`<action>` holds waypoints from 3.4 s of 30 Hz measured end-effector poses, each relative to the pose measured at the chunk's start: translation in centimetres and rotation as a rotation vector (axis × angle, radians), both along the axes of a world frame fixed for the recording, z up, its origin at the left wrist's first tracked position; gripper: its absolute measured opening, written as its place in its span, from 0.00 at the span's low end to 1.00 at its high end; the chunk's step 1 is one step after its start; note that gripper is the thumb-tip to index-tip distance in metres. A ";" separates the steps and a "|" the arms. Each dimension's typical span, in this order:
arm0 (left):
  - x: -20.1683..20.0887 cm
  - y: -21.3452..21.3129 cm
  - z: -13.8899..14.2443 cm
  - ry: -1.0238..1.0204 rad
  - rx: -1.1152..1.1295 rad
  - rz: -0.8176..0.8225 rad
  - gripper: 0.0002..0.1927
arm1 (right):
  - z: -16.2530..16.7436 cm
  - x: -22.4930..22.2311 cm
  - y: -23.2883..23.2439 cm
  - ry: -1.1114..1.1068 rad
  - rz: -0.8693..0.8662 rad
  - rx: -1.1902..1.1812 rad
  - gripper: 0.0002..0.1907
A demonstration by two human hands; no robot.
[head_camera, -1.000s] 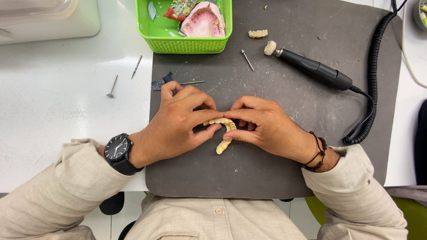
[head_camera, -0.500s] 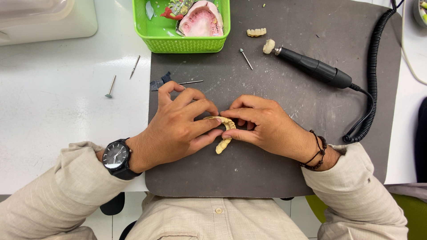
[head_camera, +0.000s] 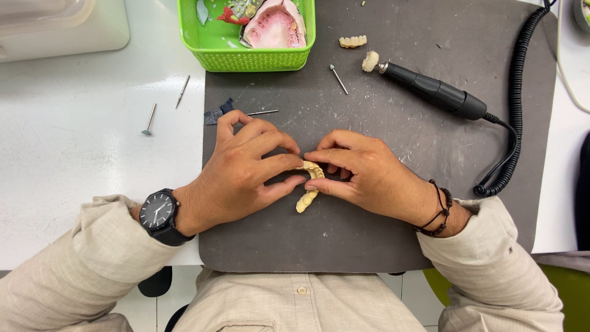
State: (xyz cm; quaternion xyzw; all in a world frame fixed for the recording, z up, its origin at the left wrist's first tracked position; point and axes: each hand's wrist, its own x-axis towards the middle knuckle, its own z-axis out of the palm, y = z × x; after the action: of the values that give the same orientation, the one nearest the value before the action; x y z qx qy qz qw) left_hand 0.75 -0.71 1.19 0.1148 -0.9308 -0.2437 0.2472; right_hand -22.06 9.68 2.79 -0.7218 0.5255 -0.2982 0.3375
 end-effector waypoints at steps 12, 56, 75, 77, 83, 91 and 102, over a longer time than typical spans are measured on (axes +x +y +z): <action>0.1 0.4 0.4 -0.053 0.015 0.062 0.10 | 0.4 -0.2 0.0 -0.033 -0.046 0.015 0.16; 0.5 0.8 0.7 0.205 0.074 0.017 0.20 | 0.8 0.5 0.9 0.134 -0.079 -0.447 0.19; 0.2 1.0 1.2 0.191 0.011 0.000 0.23 | -0.2 0.7 1.9 -0.865 -0.180 0.368 0.29; 0.3 1.0 1.1 0.209 0.004 0.018 0.21 | -0.6 0.4 1.6 -0.872 -0.148 0.361 0.27; 0.3 0.8 0.8 0.189 0.052 0.005 0.17 | -0.5 -0.2 1.7 -0.564 -0.149 0.148 0.28; -0.1 -0.1 0.3 0.148 0.102 -0.074 0.17 | 0.3 -0.8 0.6 -0.244 -0.125 -0.115 0.19; -0.1 0.2 0.2 0.168 0.329 -0.106 0.21 | 0.1 -0.7 0.8 -0.183 -0.088 -0.150 0.15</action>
State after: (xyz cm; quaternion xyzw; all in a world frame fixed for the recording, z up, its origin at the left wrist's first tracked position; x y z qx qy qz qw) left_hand 0.66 -0.54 1.40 0.0837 -0.8593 -0.4137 0.2888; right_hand -22.78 10.45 2.87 -0.6910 0.4999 -0.4157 0.3159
